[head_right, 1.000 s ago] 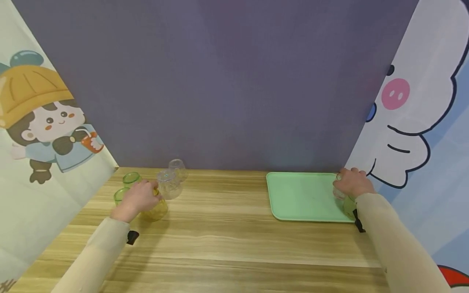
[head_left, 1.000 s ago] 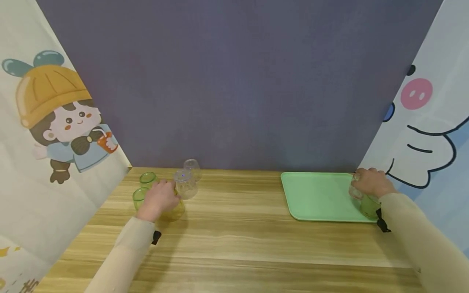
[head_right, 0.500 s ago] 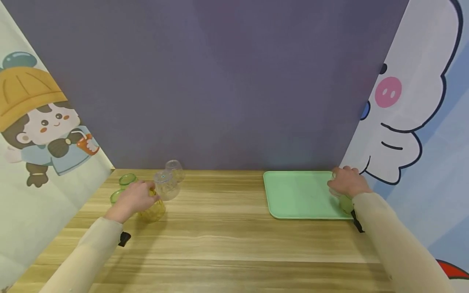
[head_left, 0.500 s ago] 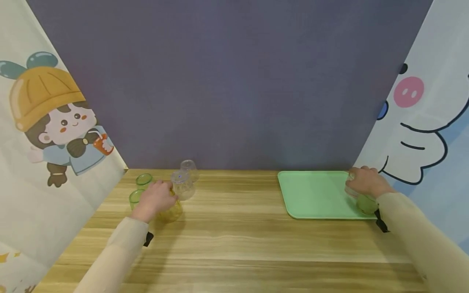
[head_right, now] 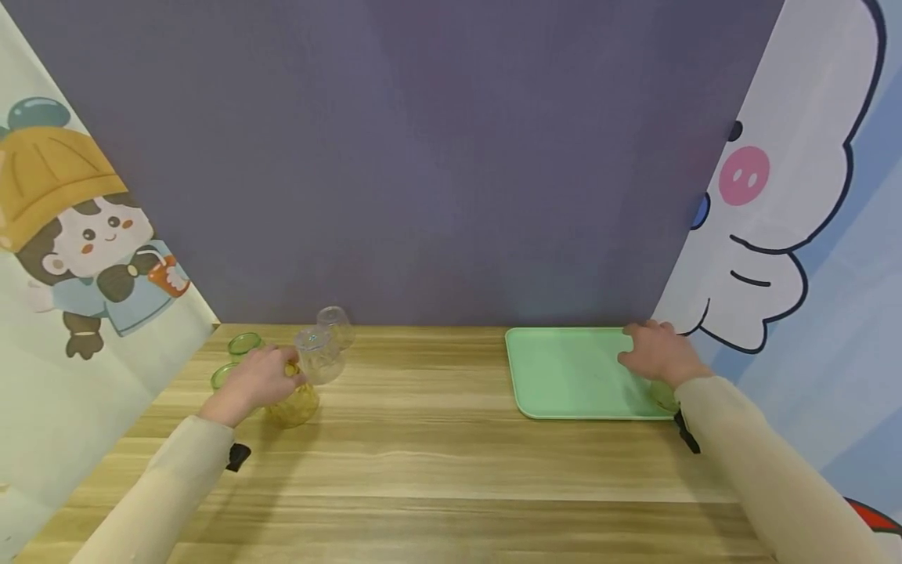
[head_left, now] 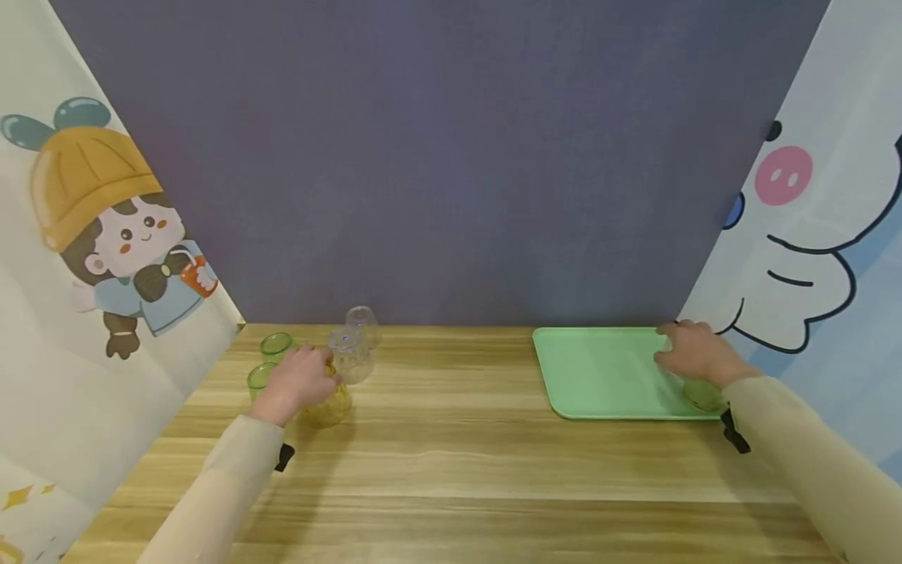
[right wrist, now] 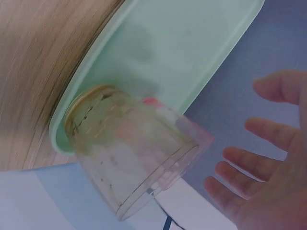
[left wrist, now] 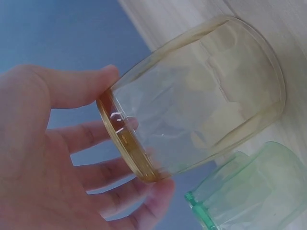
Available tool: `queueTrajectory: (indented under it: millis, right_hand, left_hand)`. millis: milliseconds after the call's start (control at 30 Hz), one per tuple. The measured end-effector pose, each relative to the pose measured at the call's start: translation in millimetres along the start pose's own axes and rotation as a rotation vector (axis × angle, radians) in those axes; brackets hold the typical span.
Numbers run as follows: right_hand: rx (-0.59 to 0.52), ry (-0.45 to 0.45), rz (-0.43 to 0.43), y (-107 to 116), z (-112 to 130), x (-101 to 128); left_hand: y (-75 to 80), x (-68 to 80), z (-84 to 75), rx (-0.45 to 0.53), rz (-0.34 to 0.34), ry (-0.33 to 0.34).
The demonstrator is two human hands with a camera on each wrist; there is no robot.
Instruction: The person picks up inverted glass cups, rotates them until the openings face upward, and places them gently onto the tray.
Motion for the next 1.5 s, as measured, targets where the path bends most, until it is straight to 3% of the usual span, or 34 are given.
queueTrajectory:
  millis: [200, 500, 867, 1167, 1500]
  right_hand:
    - [0.022, 0.101, -0.033, -1.7, 29.5, 1.0]
    - [0.047, 0.160, -0.046, -3.8, 63.3, 5.6]
    - [-0.096, 0.213, -0.003, -16.2, 91.0, 10.5]
    - [-0.135, 0.217, 0.004, -28.0, 102.7, 12.7]
    - [-0.278, 0.234, -0.016, -35.5, 119.4, 14.6]
  left_hand:
    - [3.0, 1.6, -2.4, 0.013, -0.004, -0.002]
    - [8.0, 3.3, -10.1, 0.039, -0.038, -0.023]
    - [10.6, 3.7, -17.0, 0.088, -0.074, -0.058]
    - [11.9, 2.6, -17.5, 0.190, -0.093, -0.044]
    - [11.0, 3.0, -26.7, 0.339, -0.072, -0.050]
Point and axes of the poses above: each hand's wrist, its own x-axis away from the middle knuckle, its own y-axis out of the back of the hand, z = x × y, the point moved 10 cm from there along -x, towards the middle knuckle, and after that the axes turned 1 degree about -z, right-handed, at the moved point
